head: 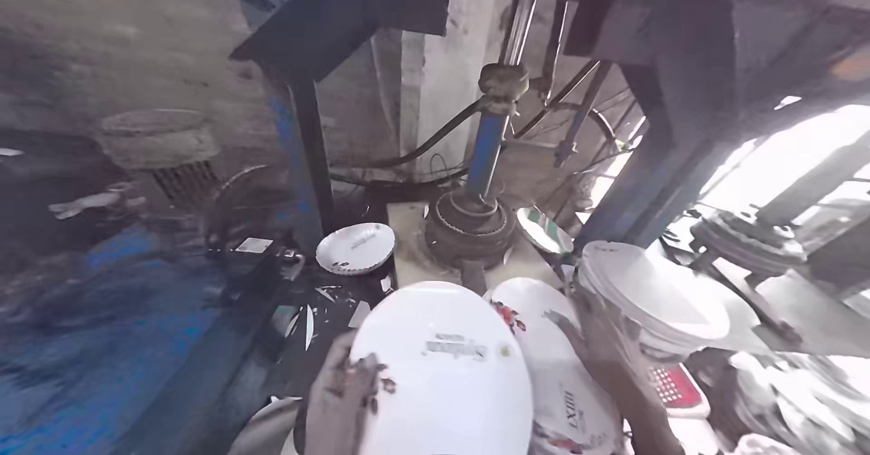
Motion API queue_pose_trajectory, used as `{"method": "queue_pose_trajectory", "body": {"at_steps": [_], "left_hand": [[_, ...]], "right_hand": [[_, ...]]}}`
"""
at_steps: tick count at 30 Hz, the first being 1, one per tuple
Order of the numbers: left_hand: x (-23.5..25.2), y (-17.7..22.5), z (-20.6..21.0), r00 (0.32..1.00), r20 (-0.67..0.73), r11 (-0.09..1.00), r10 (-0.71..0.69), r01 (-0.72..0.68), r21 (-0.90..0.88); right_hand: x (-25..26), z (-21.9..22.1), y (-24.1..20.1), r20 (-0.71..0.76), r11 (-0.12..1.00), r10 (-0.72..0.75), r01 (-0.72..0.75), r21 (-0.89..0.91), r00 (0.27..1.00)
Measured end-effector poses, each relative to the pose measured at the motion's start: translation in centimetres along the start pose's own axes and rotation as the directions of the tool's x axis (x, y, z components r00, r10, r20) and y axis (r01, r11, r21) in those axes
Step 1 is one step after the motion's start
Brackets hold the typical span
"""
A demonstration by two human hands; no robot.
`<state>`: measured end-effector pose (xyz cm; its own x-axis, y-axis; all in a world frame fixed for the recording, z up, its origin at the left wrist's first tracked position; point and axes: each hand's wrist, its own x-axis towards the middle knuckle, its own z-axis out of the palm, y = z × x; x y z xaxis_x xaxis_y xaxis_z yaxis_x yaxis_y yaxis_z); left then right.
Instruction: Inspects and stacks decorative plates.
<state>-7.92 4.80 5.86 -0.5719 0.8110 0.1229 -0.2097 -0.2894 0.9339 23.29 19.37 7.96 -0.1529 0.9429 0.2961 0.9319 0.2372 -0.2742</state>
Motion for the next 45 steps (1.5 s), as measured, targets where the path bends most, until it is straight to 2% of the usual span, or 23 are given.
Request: {"method": "queue_pose_trajectory", "body": {"at_steps": [1,2,4,5,7,8,9,10,12,13,14,15,18,19,21,25,28,29,33,36,41,45], "left_hand": [[0.7,0.0,-1.3,0.999,0.022,0.999,0.033,-0.032,-0.017],[1.3,0.0,-1.9,0.999,0.030,0.999,0.034,-0.032,-0.041],[1.5,-0.1,-1.2,1.000,0.001,0.992,0.015,-0.014,-0.128],[1.1,-0.1,0.1,1.000,0.010,0.988,-0.001,0.003,-0.153],[-0.1,-0.9,3.9,0.993,0.108,0.986,-0.044,0.060,-0.154],[-0.6,-1.6,5.5,0.986,0.156,0.982,-0.052,0.079,-0.169],[-0.9,-2.1,6.5,0.984,0.164,0.981,-0.069,0.097,-0.168],[-0.8,-2.3,6.7,0.989,0.120,0.983,-0.086,0.103,-0.151],[0.3,-2.4,4.6,0.996,0.001,0.987,-0.086,0.085,-0.137],[1.1,-2.5,2.9,0.996,-0.050,0.985,-0.079,0.071,-0.159],[1.7,-2.7,0.9,0.997,-0.053,0.982,-0.058,0.047,-0.183],[2.3,-2.7,-0.8,0.998,-0.042,0.978,-0.041,0.031,-0.208],[2.3,-2.7,-2.2,0.999,-0.028,0.964,-0.027,0.018,-0.267],[2.1,-2.7,-1.7,0.999,-0.019,0.954,-0.033,0.025,-0.300],[1.7,-2.8,-0.5,0.999,-0.005,0.943,-0.049,0.044,-0.331],[1.6,-3.8,1.4,0.996,0.019,0.890,-0.085,0.084,-0.448],[1.6,-4.4,2.4,0.992,0.002,0.879,-0.128,0.115,-0.462],[1.6,-4.6,2.6,0.992,0.018,0.876,-0.122,0.116,-0.468],[0.9,-4.8,3.8,0.994,0.042,0.903,-0.105,0.113,-0.414],[1.0,-5.2,3.8,0.994,0.094,0.921,-0.058,0.089,-0.380],[0.9,-5.0,3.4,0.994,0.099,0.905,-0.052,0.089,-0.417],[0.7,-5.2,3.5,0.991,0.133,0.872,-0.017,0.080,-0.483]], "right_hand": [[0.3,0.4,1.1,-0.015,0.999,0.036,-0.036,0.016,0.999],[0.4,0.2,1.6,-0.118,0.997,0.040,-0.033,0.066,0.992],[0.4,-1.2,1.3,-0.384,0.973,-0.011,0.099,0.209,0.923],[0.3,-1.8,0.8,-0.426,0.936,-0.039,0.183,0.302,0.904],[-0.1,-2.4,-1.5,-0.338,0.759,-0.106,0.296,0.580,0.935],[-0.4,-2.2,-2.6,-0.249,0.686,-0.119,0.261,0.679,0.961],[-0.5,-1.9,-3.2,-0.173,0.693,-0.125,0.211,0.689,0.977],[-0.6,-1.4,-3.1,-0.139,0.776,-0.115,0.176,0.606,0.984],[-0.5,-0.8,-1.1,-0.029,0.956,-0.061,0.067,0.286,0.998],[-0.4,-0.3,0.4,0.034,0.989,-0.001,-0.004,0.151,0.999],[-0.4,0.3,1.6,0.035,0.995,0.043,-0.046,0.094,0.998],[-0.4,0.6,2.4,-0.043,0.997,0.047,-0.044,0.071,0.998],[-0.6,0.4,2.7,-0.372,0.980,0.042,0.034,0.196,0.927],[-0.5,-0.3,2.7,-0.430,0.958,0.051,0.077,0.275,0.901],[-0.3,-2.2,2.2,-0.412,0.894,0.079,0.119,0.433,0.908],[-0.6,-3.3,1.0,-0.285,0.800,0.079,0.110,0.590,0.955],[-2.2,-3.8,-0.2,-0.199,0.762,0.056,0.087,0.642,0.978],[-2.9,-3.9,-0.8,-0.181,0.741,0.025,0.103,0.663,0.983],[-4.8,-4.8,-4.1,-0.124,0.606,-0.262,0.263,0.751,0.957],[-5.1,-5.3,-5.3,-0.109,0.543,-0.350,0.296,0.786,0.930],[-5.2,-6.0,-5.9,-0.049,0.541,-0.385,0.268,0.797,0.922],[-5.4,-5.8,-6.0,-0.075,0.550,-0.414,0.315,0.773,0.907]]}}
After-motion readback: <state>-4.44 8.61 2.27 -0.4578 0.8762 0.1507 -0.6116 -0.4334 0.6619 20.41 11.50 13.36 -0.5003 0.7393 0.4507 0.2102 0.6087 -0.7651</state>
